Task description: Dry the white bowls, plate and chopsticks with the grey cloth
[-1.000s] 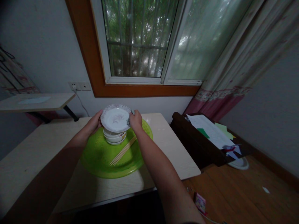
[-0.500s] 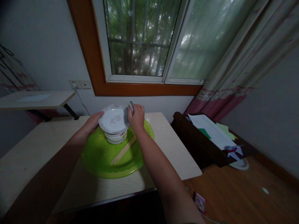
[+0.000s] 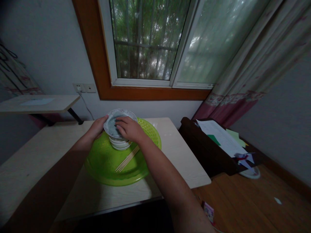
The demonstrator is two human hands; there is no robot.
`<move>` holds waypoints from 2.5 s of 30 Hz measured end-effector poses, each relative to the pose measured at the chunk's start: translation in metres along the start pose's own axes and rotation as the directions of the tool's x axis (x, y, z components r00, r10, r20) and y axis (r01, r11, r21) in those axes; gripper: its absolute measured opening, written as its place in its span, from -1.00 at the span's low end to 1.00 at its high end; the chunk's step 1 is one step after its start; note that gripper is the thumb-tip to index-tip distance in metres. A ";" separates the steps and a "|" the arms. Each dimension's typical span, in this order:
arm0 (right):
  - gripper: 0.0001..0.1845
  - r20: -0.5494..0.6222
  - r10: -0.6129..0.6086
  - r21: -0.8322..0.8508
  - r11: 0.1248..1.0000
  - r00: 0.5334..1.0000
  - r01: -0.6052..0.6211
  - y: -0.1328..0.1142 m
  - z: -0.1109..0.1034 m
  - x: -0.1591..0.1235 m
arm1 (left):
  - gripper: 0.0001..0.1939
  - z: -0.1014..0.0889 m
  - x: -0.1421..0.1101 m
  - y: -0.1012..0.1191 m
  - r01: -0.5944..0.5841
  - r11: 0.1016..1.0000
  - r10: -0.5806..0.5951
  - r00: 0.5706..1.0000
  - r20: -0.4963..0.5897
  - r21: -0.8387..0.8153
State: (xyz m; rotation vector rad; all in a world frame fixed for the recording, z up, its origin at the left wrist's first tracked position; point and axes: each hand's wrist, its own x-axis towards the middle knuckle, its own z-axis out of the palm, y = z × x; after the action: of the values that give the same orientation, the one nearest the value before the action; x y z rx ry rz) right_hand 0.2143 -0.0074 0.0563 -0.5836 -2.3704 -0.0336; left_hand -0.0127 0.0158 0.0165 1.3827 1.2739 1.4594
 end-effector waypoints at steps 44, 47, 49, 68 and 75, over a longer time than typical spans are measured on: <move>-0.59 0.122 -0.116 0.050 0.993 0.986 0.110 -0.022 -0.001 0.002 | -0.48 0.000 -0.006 0.019 0.001 1.000 -0.001 0.994 -0.110 0.007; -0.56 0.170 -0.149 0.084 0.987 0.974 0.137 -0.027 0.001 0.003 | -0.50 0.001 -0.007 0.023 -0.009 0.999 0.012 0.995 -0.098 0.037; -0.55 0.195 -0.153 0.076 0.987 0.969 0.140 -0.027 0.003 0.003 | -0.52 0.001 -0.007 0.024 -0.022 0.999 0.024 0.996 -0.087 0.023; -0.63 0.017 0.316 -0.265 0.916 0.949 -0.301 0.006 0.007 0.001 | -0.42 0.005 -0.008 0.012 0.042 0.995 -0.047 0.998 -0.048 -0.091; -0.68 0.077 0.166 -0.145 0.977 0.983 -0.154 0.005 0.005 0.000 | -0.41 0.003 -0.004 0.008 0.028 0.992 -0.042 0.993 -0.107 -0.123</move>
State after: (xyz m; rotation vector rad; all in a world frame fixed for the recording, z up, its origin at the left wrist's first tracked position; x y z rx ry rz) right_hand 0.2137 -0.0017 0.0522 -0.8578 -2.4125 -0.1034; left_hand -0.0083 0.0105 0.0227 1.2095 1.2487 1.5798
